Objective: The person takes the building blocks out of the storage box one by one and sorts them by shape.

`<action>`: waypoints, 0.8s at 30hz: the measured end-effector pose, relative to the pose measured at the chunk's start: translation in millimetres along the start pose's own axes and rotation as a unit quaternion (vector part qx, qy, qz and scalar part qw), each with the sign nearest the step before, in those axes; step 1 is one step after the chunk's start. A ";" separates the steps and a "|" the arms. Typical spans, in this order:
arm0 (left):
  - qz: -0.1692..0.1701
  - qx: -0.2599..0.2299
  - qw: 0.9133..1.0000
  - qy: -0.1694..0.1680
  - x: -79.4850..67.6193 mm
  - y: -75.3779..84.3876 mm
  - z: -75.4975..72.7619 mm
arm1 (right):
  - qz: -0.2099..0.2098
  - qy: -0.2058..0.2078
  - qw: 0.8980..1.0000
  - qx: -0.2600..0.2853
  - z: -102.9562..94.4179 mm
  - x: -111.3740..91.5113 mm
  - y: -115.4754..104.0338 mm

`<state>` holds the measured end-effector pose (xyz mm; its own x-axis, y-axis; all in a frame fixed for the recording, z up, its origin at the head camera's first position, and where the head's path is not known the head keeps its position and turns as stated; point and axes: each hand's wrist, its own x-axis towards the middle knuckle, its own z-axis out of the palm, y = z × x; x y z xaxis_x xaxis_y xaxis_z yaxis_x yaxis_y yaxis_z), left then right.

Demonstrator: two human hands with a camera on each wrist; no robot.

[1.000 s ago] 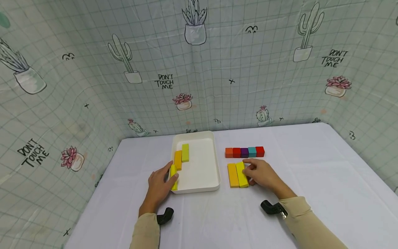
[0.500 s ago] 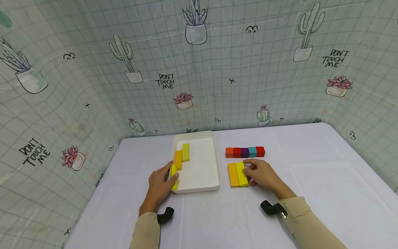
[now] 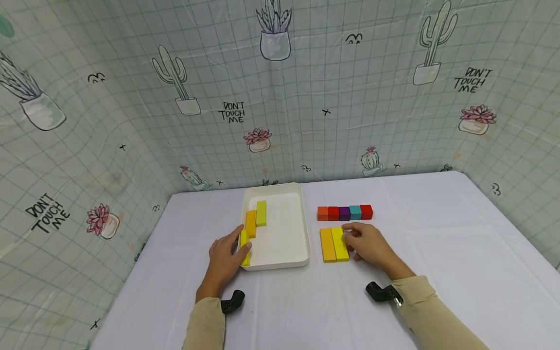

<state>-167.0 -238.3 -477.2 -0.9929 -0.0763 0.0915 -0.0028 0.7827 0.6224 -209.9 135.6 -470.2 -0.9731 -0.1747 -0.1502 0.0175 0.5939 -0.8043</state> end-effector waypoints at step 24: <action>-0.005 -0.004 1.000 -0.014 -0.2 0.1 -3.1 | -0.043 -0.024 0.992 0.119 6.1 15.8 -46.3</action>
<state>-166.4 -240.1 -474.8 -0.9958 -0.0663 0.0637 -0.0115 0.7774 0.6289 -224.7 100.6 -438.8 -0.9615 -0.2569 -0.0971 -0.0065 0.3748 -0.9271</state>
